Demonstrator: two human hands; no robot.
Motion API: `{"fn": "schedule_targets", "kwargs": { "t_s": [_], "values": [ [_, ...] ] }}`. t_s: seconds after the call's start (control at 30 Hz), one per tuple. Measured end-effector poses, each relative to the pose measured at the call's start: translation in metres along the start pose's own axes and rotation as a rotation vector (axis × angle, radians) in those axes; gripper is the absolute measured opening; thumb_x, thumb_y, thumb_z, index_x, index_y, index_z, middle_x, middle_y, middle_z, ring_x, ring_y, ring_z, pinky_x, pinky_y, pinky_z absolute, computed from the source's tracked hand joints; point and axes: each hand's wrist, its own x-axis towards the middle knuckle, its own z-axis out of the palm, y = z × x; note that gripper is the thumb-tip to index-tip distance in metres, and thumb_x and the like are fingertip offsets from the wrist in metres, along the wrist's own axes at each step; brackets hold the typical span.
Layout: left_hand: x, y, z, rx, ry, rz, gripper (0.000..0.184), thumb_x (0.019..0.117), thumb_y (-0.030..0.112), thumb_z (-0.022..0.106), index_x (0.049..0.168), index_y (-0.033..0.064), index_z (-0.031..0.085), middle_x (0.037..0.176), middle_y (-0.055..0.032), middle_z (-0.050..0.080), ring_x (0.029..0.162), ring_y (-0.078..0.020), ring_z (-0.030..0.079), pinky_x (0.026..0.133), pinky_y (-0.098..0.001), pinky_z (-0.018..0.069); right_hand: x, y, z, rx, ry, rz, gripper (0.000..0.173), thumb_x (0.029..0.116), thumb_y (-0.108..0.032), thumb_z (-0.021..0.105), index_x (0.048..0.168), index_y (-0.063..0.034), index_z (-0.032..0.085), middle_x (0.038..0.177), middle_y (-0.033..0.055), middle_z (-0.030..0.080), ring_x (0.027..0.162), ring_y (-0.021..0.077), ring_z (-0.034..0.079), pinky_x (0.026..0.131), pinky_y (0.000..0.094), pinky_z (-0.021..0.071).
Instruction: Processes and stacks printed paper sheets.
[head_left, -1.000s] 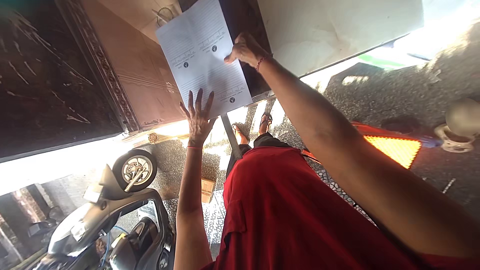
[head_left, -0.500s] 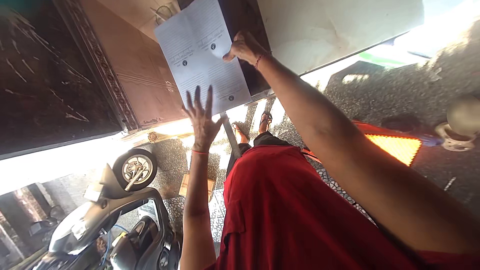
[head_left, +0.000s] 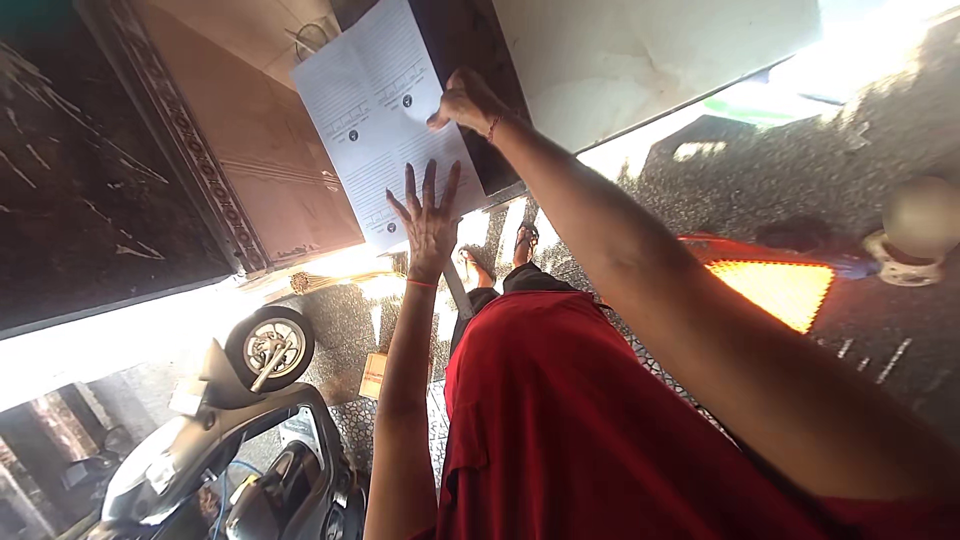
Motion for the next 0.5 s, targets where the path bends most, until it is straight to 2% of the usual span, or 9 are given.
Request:
{"fn": "schedule_targets", "kwargs": {
  "t_s": [0.1, 0.2, 0.3, 0.33, 0.37, 0.43, 0.47, 0.5],
  "values": [
    [0.002, 0.003, 0.005, 0.023, 0.036, 0.003, 0.080, 0.0797, 0.032, 0.082, 0.153, 0.0276, 0.049, 0.158, -0.0155, 0.044, 0.147, -0.0521, 0.030, 0.110, -0.0799, 0.0133, -0.001, -0.001, 0.000, -0.016, -0.001, -0.009, 0.062, 0.0827, -0.018, 0.083, 0.130, 0.0086, 0.054, 0.134, 0.0257, 0.057, 0.127, 0.0351, 0.055, 0.105, 0.0509, 0.0451],
    [0.005, 0.007, 0.010, 0.028, 0.058, -0.011, 0.084, 0.0774, 0.044, 0.082, 0.153, 0.0262, 0.050, 0.157, -0.0163, 0.045, 0.146, -0.0536, 0.030, 0.109, -0.0806, 0.0134, -0.001, -0.001, 0.000, -0.028, -0.003, -0.004, 0.062, 0.0832, -0.019, 0.083, 0.131, 0.0082, 0.054, 0.134, 0.0255, 0.057, 0.127, 0.0351, 0.055, 0.104, 0.0503, 0.0455],
    [0.006, 0.012, 0.006, -0.077, 0.044, -0.037, 0.083, 0.0843, 0.060, 0.071, 0.154, 0.0217, 0.048, 0.159, -0.0163, 0.042, 0.149, -0.0521, 0.025, 0.113, -0.0780, 0.0105, -0.001, 0.000, 0.001, -0.012, 0.004, -0.009, 0.061, 0.0823, -0.018, 0.083, 0.129, 0.0094, 0.055, 0.132, 0.0267, 0.058, 0.125, 0.0362, 0.056, 0.103, 0.0515, 0.0458],
    [0.007, 0.014, 0.002, -0.114, 0.032, -0.051, 0.076, 0.0904, 0.059, 0.066, 0.154, 0.0198, 0.049, 0.159, -0.0155, 0.043, 0.150, -0.0500, 0.026, 0.115, -0.0747, 0.0126, 0.000, 0.000, -0.001, -0.011, 0.005, -0.012, 0.060, 0.0824, -0.018, 0.083, 0.128, 0.0092, 0.055, 0.131, 0.0266, 0.058, 0.125, 0.0362, 0.057, 0.103, 0.0517, 0.0460],
    [0.006, 0.015, -0.003, -0.155, 0.038, -0.063, 0.065, 0.0962, 0.051, 0.062, 0.150, 0.0160, 0.053, 0.154, -0.0157, 0.049, 0.147, -0.0491, 0.032, 0.116, -0.0701, 0.0190, 0.000, 0.001, -0.001, 0.000, 0.003, -0.011, 0.061, 0.0825, -0.019, 0.083, 0.129, 0.0094, 0.055, 0.131, 0.0270, 0.059, 0.124, 0.0369, 0.057, 0.103, 0.0526, 0.0459],
    [0.001, 0.017, -0.014, -0.207, 0.077, -0.099, 0.044, 0.1016, 0.034, 0.060, 0.135, 0.0063, 0.066, 0.137, -0.0182, 0.063, 0.134, -0.0469, 0.048, 0.112, -0.0575, 0.0363, -0.001, 0.001, -0.001, 0.015, 0.002, -0.012, 0.061, 0.0828, -0.019, 0.083, 0.129, 0.0093, 0.055, 0.130, 0.0274, 0.059, 0.124, 0.0377, 0.057, 0.102, 0.0539, 0.0466],
    [-0.003, 0.019, -0.020, -0.208, 0.093, -0.098, 0.037, 0.1022, 0.026, 0.061, 0.129, 0.0027, 0.069, 0.128, -0.0191, 0.067, 0.128, -0.0462, 0.053, 0.109, -0.0539, 0.0402, -0.003, 0.001, -0.001, 0.020, 0.003, -0.011, 0.061, 0.0831, -0.019, 0.083, 0.129, 0.0098, 0.055, 0.131, 0.0279, 0.059, 0.125, 0.0382, 0.057, 0.103, 0.0544, 0.0461],
    [-0.009, 0.021, -0.027, -0.207, 0.080, -0.089, 0.032, 0.1036, 0.022, 0.059, 0.126, 0.0012, 0.069, 0.122, -0.0186, 0.069, 0.126, -0.0451, 0.054, 0.109, -0.0523, 0.0400, -0.005, 0.000, -0.001, 0.020, 0.006, -0.012, 0.060, 0.0838, -0.019, 0.082, 0.128, 0.0101, 0.056, 0.131, 0.0280, 0.059, 0.125, 0.0383, 0.057, 0.103, 0.0544, 0.0457]
  ]
}}
